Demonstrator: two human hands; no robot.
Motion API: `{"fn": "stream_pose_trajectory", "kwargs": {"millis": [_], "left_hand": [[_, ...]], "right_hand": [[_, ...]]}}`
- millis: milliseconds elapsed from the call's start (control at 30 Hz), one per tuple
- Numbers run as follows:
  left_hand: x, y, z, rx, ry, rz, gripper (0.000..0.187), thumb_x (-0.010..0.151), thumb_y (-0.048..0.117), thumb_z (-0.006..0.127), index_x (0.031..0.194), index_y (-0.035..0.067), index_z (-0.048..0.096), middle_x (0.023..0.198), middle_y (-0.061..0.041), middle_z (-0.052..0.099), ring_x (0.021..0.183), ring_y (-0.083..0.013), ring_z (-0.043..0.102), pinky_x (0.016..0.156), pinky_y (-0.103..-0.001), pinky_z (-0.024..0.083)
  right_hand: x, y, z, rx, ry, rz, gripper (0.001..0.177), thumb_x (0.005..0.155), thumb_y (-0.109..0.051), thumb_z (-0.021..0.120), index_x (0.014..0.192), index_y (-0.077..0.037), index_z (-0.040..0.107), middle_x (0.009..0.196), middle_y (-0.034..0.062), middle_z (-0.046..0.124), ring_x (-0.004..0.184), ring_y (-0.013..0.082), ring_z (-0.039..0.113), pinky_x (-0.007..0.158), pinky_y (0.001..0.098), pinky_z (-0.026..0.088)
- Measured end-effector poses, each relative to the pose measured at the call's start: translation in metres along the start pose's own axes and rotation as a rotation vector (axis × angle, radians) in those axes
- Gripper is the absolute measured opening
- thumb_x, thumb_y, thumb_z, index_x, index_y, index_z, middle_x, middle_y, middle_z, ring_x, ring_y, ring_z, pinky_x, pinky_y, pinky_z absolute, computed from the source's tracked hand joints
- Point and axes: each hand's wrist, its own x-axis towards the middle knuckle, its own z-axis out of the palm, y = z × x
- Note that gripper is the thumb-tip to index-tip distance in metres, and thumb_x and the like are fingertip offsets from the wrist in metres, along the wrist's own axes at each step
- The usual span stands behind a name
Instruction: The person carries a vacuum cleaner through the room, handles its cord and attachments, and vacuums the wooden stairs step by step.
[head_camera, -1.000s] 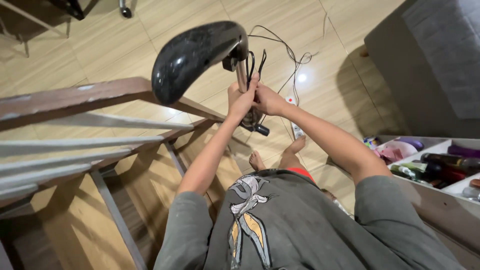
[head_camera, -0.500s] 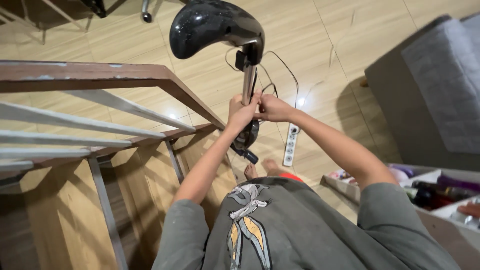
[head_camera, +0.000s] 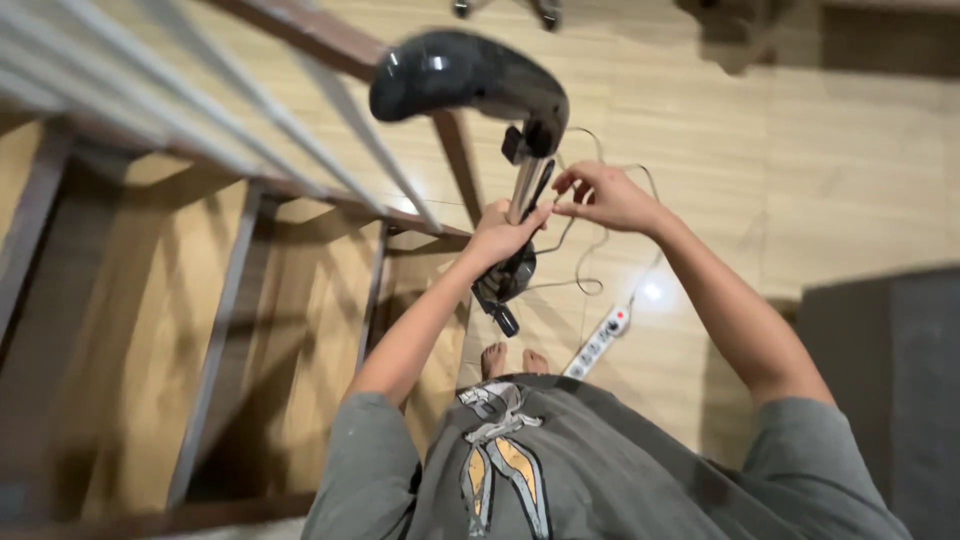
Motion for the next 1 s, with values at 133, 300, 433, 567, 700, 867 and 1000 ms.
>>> {"fn": "stream_pose_trajectory", "kwargs": {"millis": [133, 300, 433, 567, 700, 867, 1000], "left_hand": [[-0.016, -0.032, -0.010, -0.099, 0.109, 0.143, 0.040, 0.094, 0.044, 0.069, 0.101, 0.006, 0.080, 0.082, -0.004, 0.078, 0.078, -0.0128, 0.074, 0.068, -0.032, 0.058], [-0.040, -0.058, -0.032, 0.028, 0.192, -0.169, 0.040, 0.091, 0.046, 0.071, 0.102, 0.009, 0.080, 0.069, -0.011, 0.072, 0.068, -0.0177, 0.071, 0.065, -0.034, 0.055], [-0.051, -0.088, -0.047, 0.043, 0.194, -0.183, 0.045, 0.093, 0.048, 0.072, 0.088, 0.004, 0.076, 0.073, -0.011, 0.074, 0.072, -0.0206, 0.072, 0.067, -0.035, 0.055], [-0.054, -0.113, -0.057, 0.183, 0.284, -0.094, 0.037, 0.092, 0.039, 0.078, 0.097, 0.002, 0.077, 0.079, -0.013, 0.076, 0.076, -0.0224, 0.071, 0.070, -0.034, 0.054], [-0.069, -0.101, -0.078, 0.018, 0.273, 0.021, 0.048, 0.093, 0.026, 0.074, 0.133, 0.005, 0.059, 0.101, -0.014, 0.072, 0.082, -0.0192, 0.071, 0.074, -0.032, 0.058], [-0.102, -0.076, -0.101, -0.429, 0.091, -0.175, 0.038, 0.099, 0.023, 0.071, 0.132, 0.008, 0.061, 0.105, -0.009, 0.068, 0.088, -0.0170, 0.066, 0.074, -0.032, 0.056], [-0.123, -0.152, -0.124, -0.082, 0.576, 0.157, 0.026, 0.103, 0.019, 0.066, 0.123, 0.003, 0.069, 0.113, -0.011, 0.075, 0.105, -0.0215, 0.071, 0.089, -0.034, 0.056]], "right_hand": [[0.020, -0.016, 0.020, 0.160, -0.097, -0.008, 0.034, 0.093, -0.030, 0.074, 0.117, -0.008, 0.068, 0.111, 0.0061, 0.072, 0.087, 0.0181, 0.070, 0.077, 0.0335, 0.060], [0.041, -0.069, 0.040, 0.283, -0.040, -0.226, 0.045, 0.095, -0.028, 0.076, 0.128, -0.003, 0.060, 0.118, 0.0077, 0.066, 0.098, 0.0170, 0.066, 0.083, 0.0337, 0.056], [0.059, -0.107, 0.067, 0.326, 0.010, -0.397, 0.047, 0.096, -0.027, 0.077, 0.129, 0.001, 0.059, 0.114, 0.0093, 0.066, 0.098, 0.0186, 0.066, 0.086, 0.0338, 0.056], [0.083, -0.126, 0.128, 0.518, -0.032, -0.311, 0.024, 0.112, -0.022, 0.060, 0.108, 0.000, 0.068, 0.098, 0.0032, 0.073, 0.093, 0.0145, 0.069, 0.082, 0.0303, 0.056], [0.104, -0.138, 0.161, 0.957, 0.129, -0.157, 0.035, 0.112, -0.031, 0.057, 0.088, -0.006, 0.052, 0.068, -0.0025, 0.050, 0.061, 0.0079, 0.050, 0.057, 0.0266, 0.044], [0.108, -0.156, 0.139, 0.965, 0.128, -0.215, 0.060, 0.112, -0.049, 0.057, 0.069, -0.014, 0.036, 0.056, -0.0015, 0.039, 0.044, 0.0099, 0.037, 0.042, 0.0292, 0.031], [0.115, -0.167, 0.113, 1.075, 0.049, -0.292, 0.051, 0.104, -0.044, 0.061, 0.073, -0.014, 0.035, 0.054, -0.0014, 0.034, 0.038, 0.0116, 0.030, 0.033, 0.0295, 0.024]]}}
